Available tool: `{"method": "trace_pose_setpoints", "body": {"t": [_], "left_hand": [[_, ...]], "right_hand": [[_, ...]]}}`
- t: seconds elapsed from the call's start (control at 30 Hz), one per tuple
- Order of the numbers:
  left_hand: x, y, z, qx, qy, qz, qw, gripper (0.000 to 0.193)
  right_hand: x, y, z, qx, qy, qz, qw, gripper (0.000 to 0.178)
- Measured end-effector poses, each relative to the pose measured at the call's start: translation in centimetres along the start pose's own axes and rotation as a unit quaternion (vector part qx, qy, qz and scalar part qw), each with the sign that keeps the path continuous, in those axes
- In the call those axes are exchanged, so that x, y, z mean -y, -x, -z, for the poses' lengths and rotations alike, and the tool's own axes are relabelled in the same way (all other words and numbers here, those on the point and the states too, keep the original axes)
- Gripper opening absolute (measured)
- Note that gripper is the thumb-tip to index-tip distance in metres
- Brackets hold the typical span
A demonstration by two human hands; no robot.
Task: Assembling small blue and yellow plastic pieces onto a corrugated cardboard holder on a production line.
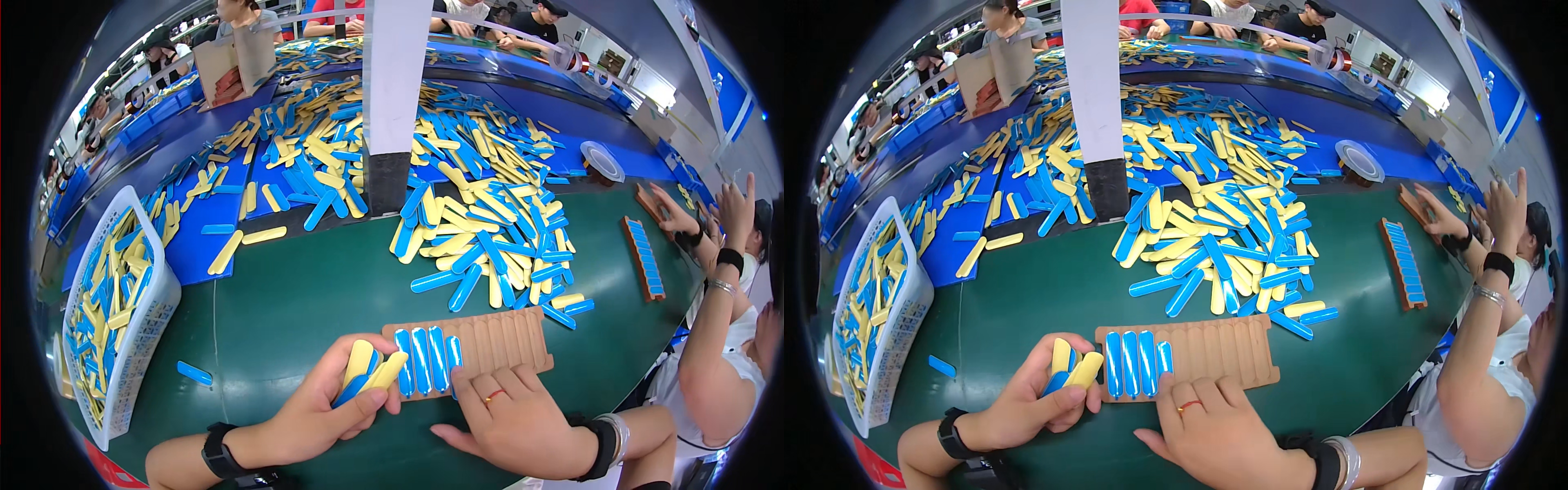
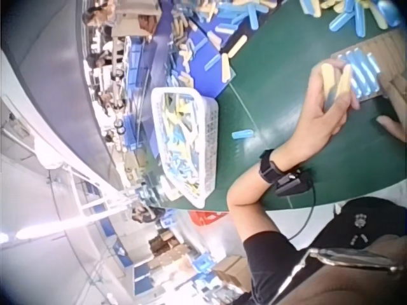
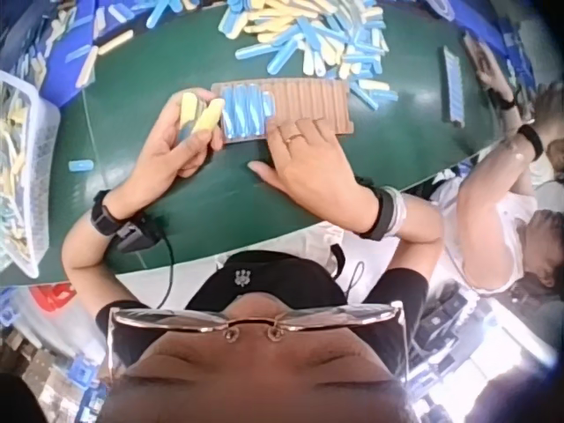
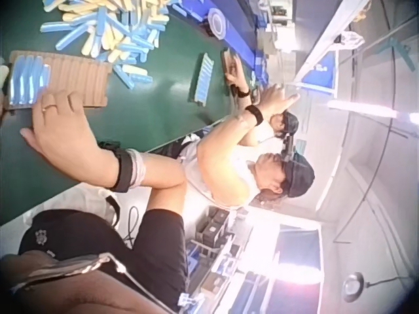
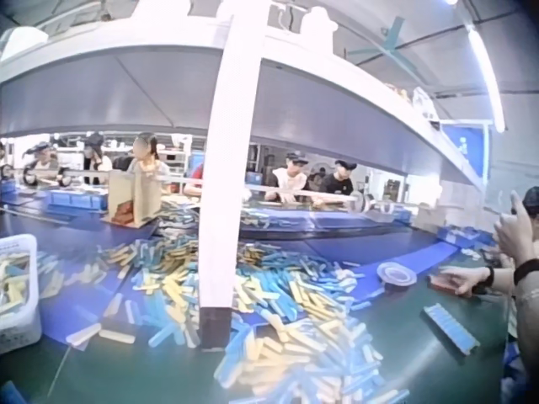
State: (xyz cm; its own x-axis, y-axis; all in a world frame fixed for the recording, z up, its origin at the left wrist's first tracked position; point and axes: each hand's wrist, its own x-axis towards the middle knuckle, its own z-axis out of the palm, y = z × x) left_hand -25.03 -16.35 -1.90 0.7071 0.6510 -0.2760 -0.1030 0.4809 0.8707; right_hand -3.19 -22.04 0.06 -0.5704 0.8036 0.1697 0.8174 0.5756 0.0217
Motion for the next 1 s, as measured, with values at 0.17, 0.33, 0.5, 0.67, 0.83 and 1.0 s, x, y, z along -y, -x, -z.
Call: {"method": "trace_pose_setpoints", "body": {"t": [0.17, 0.33, 0.5, 0.67, 0.83, 1.0], "left_hand": [[-0.1, 0.6, -0.6, 0.016, 0.0, -0.012, 1.0, 0.034], [0.1, 0.4, -0.7, 0.076, -0.031, 0.006, 0.997, 0.031], [0.5, 0.9, -1.4, 0.114, -0.031, 0.005, 0.993, 0.032], [0.6, 1.1, -1.4, 0.014, -0.017, 0.034, 0.999, 0.032], [0.3, 1.0, -1.3, 0.017, -0.021, 0.036, 0.999, 0.031], [0.4, 1.0, -1.6, 0.02, 0.03, 0.041, 0.998, 0.031]], "right_hand": [[-1.3, -1.0, 0.1, 0.005, -0.004, -0.049, 0.999, 0.038], [-2.4, -2.6, 1.1, -0.04, -0.307, -0.057, 0.949, 0.028], [-1.4, -2.9, 1.3, 0.01, -0.518, -0.117, 0.848, 0.027], [-3.9, -1.4, 1.9, -0.134, -0.205, -0.123, 0.962, 0.023], [-1.9, 1.6, -0.4, -0.06, -0.079, -0.014, 0.995, 0.029], [-3.0, 1.1, 0.7, 0.019, -0.098, -0.105, 0.989, 0.025]]}}
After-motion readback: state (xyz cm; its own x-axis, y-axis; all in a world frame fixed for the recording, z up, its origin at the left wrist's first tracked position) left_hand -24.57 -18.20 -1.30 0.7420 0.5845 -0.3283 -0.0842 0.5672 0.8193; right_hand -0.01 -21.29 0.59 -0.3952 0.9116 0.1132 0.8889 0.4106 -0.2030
